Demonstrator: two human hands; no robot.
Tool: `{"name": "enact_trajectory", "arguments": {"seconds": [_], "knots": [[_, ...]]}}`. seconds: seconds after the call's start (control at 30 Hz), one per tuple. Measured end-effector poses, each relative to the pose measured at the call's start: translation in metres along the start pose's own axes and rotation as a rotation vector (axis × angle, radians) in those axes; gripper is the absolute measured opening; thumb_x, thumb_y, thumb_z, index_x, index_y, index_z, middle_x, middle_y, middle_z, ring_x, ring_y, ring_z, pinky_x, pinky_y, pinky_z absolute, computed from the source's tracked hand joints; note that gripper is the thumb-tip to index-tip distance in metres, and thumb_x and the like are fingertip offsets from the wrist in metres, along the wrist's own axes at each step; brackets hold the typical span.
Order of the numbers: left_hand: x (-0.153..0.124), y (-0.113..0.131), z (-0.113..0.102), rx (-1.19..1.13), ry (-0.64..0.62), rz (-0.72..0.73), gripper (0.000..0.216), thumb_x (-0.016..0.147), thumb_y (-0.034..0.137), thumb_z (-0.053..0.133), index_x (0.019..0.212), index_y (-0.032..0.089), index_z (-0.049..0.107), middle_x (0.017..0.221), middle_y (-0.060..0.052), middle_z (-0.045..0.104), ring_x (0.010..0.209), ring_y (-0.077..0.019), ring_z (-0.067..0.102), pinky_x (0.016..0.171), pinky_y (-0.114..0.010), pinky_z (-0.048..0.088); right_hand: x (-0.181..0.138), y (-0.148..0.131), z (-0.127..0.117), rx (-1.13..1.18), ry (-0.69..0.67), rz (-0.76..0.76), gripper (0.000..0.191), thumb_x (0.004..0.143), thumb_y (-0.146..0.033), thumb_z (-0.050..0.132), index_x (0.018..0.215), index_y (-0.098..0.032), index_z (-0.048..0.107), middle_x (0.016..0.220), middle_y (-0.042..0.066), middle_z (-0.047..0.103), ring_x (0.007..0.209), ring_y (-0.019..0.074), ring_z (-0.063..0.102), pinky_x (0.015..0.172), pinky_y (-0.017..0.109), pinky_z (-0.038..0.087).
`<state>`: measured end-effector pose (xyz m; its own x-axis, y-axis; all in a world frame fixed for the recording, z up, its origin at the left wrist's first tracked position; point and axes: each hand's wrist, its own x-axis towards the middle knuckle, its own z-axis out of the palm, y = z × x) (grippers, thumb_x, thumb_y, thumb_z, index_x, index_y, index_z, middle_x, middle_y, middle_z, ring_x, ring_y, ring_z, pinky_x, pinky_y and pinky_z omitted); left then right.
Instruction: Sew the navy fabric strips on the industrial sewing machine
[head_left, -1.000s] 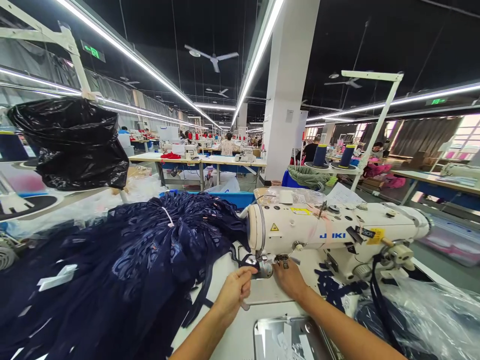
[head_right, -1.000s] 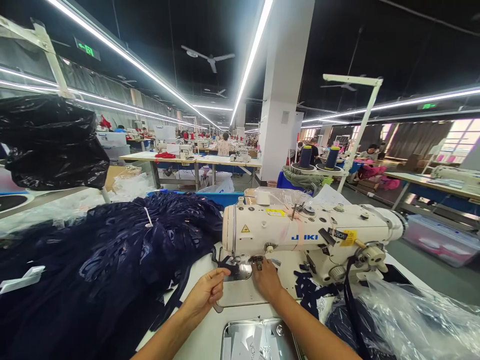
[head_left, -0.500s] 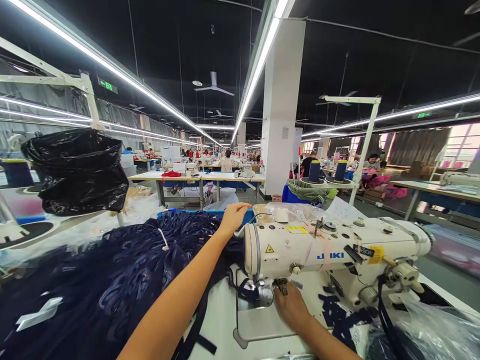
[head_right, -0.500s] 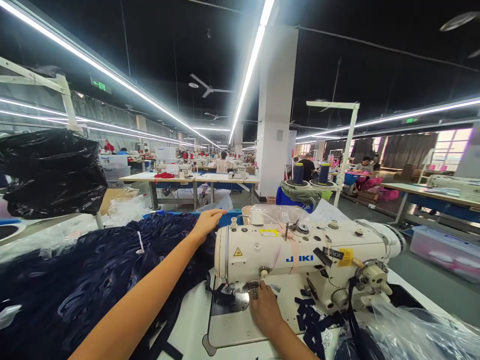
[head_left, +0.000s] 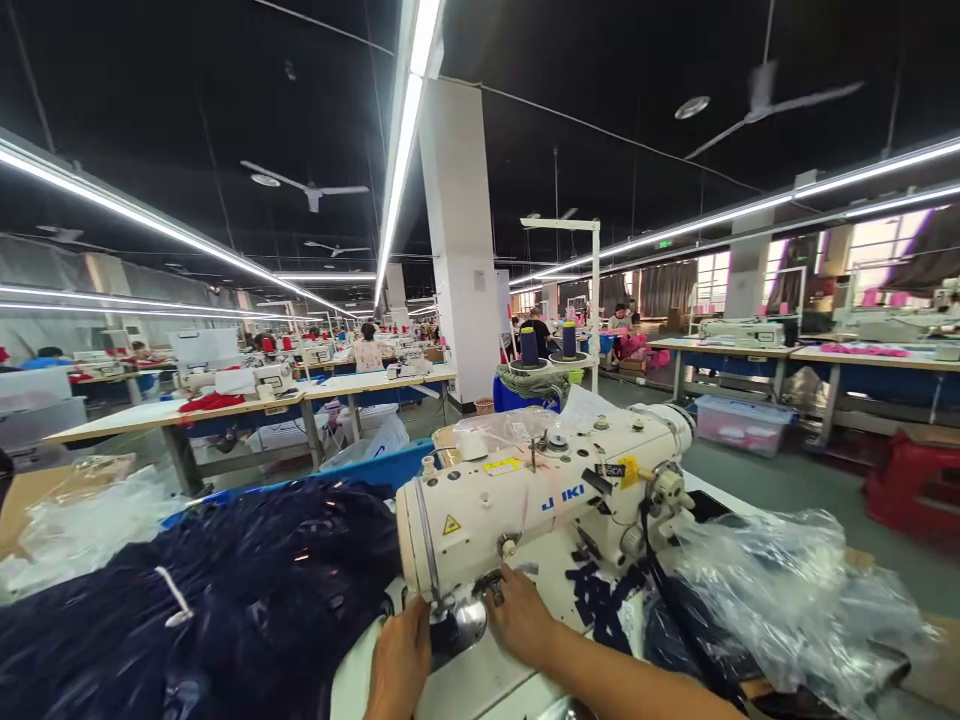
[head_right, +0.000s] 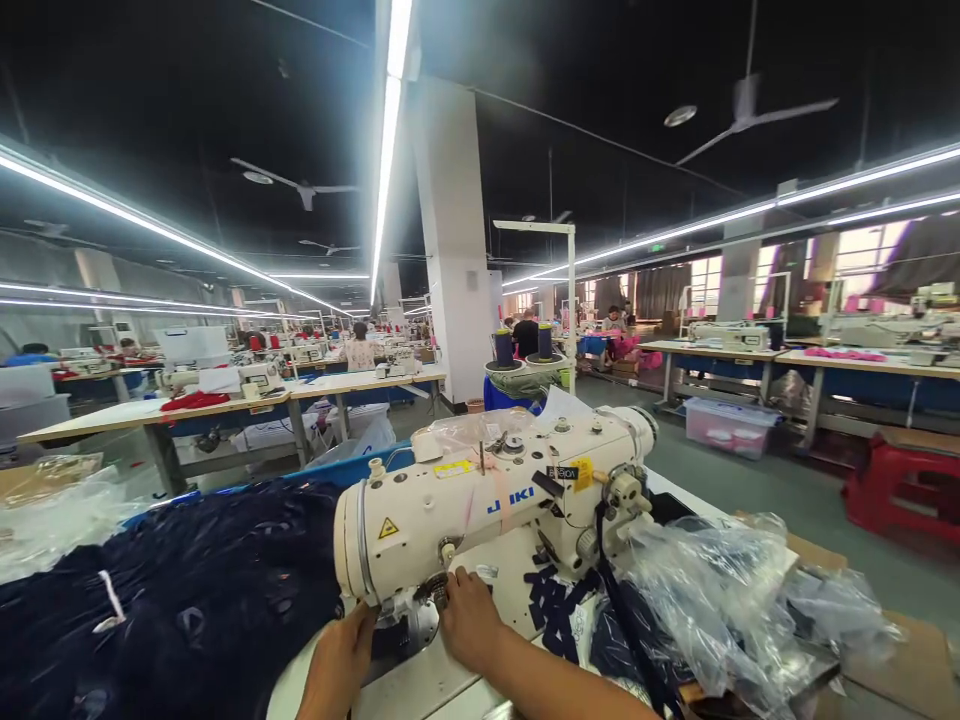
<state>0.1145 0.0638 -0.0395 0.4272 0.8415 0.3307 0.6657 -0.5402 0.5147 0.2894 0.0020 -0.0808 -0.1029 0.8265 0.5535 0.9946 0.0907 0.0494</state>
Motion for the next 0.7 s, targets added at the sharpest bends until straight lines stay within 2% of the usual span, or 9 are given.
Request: {"name": "enact_trajectory", "arguments": {"seconds": [0.13, 0.23, 0.37, 0.47, 0.63, 0.7], "knots": [[0.002, 0.009, -0.007, -0.121, -0.040, 0.045, 0.027, 0.081, 0.021, 0.034, 0.071, 0.017, 0.058, 0.069, -0.008, 0.066, 0.072, -0.0239, 0.063, 0.061, -0.027, 0.042, 0.001, -0.003, -0.011, -0.044, -0.094, 0.028, 0.014, 0.081, -0.012, 0.045, 0.076, -0.014, 0.058, 0.084, 0.009, 0.061, 0.083, 0.0214, 0.053, 0.070, 0.032, 0.041], [-0.009, 0.009, -0.005, -0.160, -0.035, 0.116, 0.029, 0.082, 0.022, 0.030, 0.078, 0.018, 0.058, 0.078, -0.008, 0.067, 0.074, -0.0244, 0.063, 0.064, -0.030, 0.043, 0.001, -0.004, -0.016, -0.061, -0.131, 0.028, 0.015, 0.080, -0.010, 0.044, 0.078, -0.014, 0.059, 0.089, 0.010, 0.062, 0.084, 0.0216, 0.053, 0.070, 0.032, 0.041], [-0.041, -0.001, 0.008, 0.072, -0.170, 0.406, 0.028, 0.080, 0.014, 0.029, 0.075, 0.020, 0.056, 0.065, -0.004, 0.063, 0.065, -0.0225, 0.060, 0.061, -0.028, 0.041, 0.001, -0.005, -0.021, -0.086, -0.164, 0.024, 0.017, 0.079, -0.008, 0.044, 0.082, -0.014, 0.060, 0.092, 0.010, 0.062, 0.087, 0.0213, 0.053, 0.073, 0.032, 0.040], [-0.061, -0.007, 0.015, 0.141, -0.223, 0.556, 0.028, 0.076, 0.007, 0.032, 0.072, 0.020, 0.056, 0.064, -0.003, 0.064, 0.063, -0.0215, 0.060, 0.067, -0.029, 0.041, 0.001, -0.005, -0.023, -0.092, -0.178, 0.023, 0.018, 0.078, -0.007, 0.044, 0.084, -0.014, 0.060, 0.091, 0.010, 0.062, 0.088, 0.0216, 0.053, 0.074, 0.032, 0.040], [-0.067, -0.006, 0.006, 0.107, -0.208, 0.548, 0.037, 0.083, 0.007, 0.027, 0.092, 0.021, 0.060, 0.090, -0.005, 0.068, 0.080, -0.0201, 0.063, 0.080, -0.032, 0.041, -0.001, -0.005, -0.022, -0.033, -0.176, 0.014, 0.021, 0.076, -0.006, 0.045, 0.089, -0.012, 0.061, 0.088, 0.012, 0.064, 0.087, 0.0241, 0.055, 0.074, 0.036, 0.040], [-0.068, -0.004, 0.001, 0.116, -0.230, 0.534, 0.037, 0.084, 0.007, 0.027, 0.096, 0.020, 0.060, 0.093, -0.006, 0.068, 0.082, -0.0208, 0.063, 0.081, -0.033, 0.041, -0.003, -0.005, -0.021, 0.015, -0.162, 0.004, 0.024, 0.075, -0.003, 0.045, 0.092, -0.010, 0.061, 0.090, 0.015, 0.064, 0.091, 0.0257, 0.054, 0.078, 0.039, 0.038]]}}
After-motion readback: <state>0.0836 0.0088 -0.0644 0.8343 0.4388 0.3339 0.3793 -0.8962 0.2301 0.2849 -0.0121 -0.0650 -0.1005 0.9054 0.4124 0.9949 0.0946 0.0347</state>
